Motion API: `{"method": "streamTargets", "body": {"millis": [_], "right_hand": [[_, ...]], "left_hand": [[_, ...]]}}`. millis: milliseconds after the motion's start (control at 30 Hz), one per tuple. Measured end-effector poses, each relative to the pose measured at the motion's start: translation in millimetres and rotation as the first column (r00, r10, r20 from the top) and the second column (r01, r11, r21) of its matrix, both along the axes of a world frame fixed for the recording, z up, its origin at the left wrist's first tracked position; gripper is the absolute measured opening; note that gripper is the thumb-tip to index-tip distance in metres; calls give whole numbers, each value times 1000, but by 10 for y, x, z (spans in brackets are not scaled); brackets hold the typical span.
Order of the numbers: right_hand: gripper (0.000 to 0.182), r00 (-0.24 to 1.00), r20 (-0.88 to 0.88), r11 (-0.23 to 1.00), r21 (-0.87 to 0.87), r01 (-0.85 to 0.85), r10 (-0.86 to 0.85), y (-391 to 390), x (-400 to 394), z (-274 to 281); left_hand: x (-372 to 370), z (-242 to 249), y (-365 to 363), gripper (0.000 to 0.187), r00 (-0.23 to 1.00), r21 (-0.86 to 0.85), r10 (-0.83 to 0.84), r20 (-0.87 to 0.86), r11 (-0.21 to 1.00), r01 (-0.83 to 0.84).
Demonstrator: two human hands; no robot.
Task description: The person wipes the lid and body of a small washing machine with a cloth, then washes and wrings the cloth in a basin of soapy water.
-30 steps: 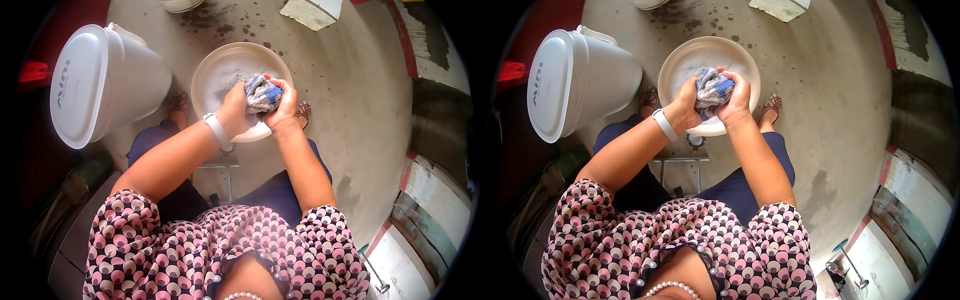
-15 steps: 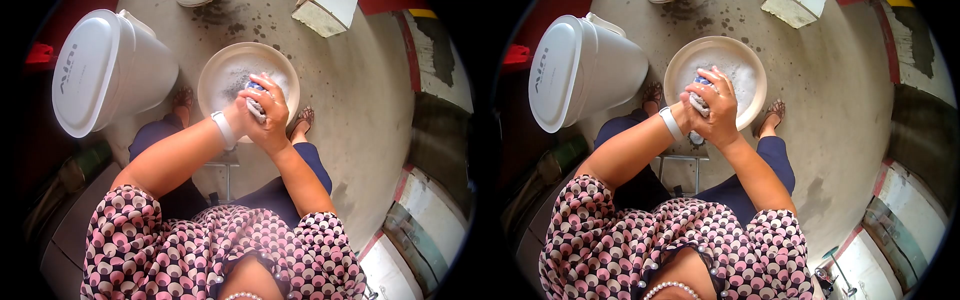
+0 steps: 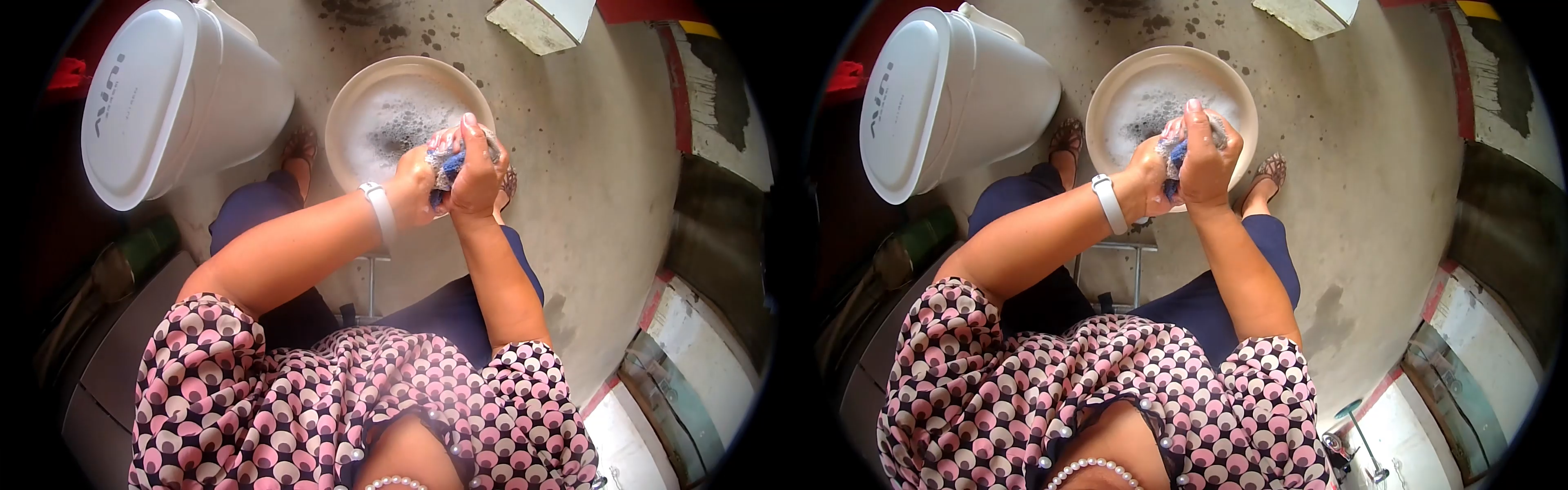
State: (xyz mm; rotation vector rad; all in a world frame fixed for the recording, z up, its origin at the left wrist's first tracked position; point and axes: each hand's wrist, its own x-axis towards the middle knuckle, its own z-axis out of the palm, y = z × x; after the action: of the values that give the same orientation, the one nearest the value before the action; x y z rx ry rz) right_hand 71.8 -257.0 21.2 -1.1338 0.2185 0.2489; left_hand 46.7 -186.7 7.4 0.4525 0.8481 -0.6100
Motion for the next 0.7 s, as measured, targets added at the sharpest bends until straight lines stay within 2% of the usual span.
{"method": "streamTargets", "body": {"millis": [67, 167, 267, 333, 400, 500, 600, 700], "right_hand": [[29, 1000, -29, 999, 40, 11, -10, -17, 25, 12], [31, 996, -90, 998, 61, 29, -24, -50, 67, 47], [33, 989, -145, 997, 68, 33, -23, -63, 83, 70], [34, 985, -170, 995, 96, 32, -16, -76, 98, 77], [35, 965, -263, 978, 197, 63, -9, -92, 115, 79], [35, 949, -313, 956, 284, 78, 16, -112, 134, 81], [35, 936, -349, 930, 356, 84, 49, -172, 161, 62], [33, 935, -352, 916, 385, 116, 30, -176, 180, 56]], "left_hand": [[6, 74, -17, 22, 996, 62, 13, -92, 998, -7], [6, 92, 14, 21, 998, 42, -69, -15, 997, 69], [37, 161, -29, 20, 992, 134, -94, -87, 985, 105], [23, 113, -34, 19, 992, 115, -95, -87, 988, 105], [21, 102, -37, 18, 991, 95, -98, -87, 990, 106], [33, 85, -44, 17, 989, 145, -113, -99, 981, 127], [58, -6, -56, 19, 987, 158, -157, -31, 974, 160], [78, 147, -33, 22, 982, 80, -143, -124, 985, 154]]}}
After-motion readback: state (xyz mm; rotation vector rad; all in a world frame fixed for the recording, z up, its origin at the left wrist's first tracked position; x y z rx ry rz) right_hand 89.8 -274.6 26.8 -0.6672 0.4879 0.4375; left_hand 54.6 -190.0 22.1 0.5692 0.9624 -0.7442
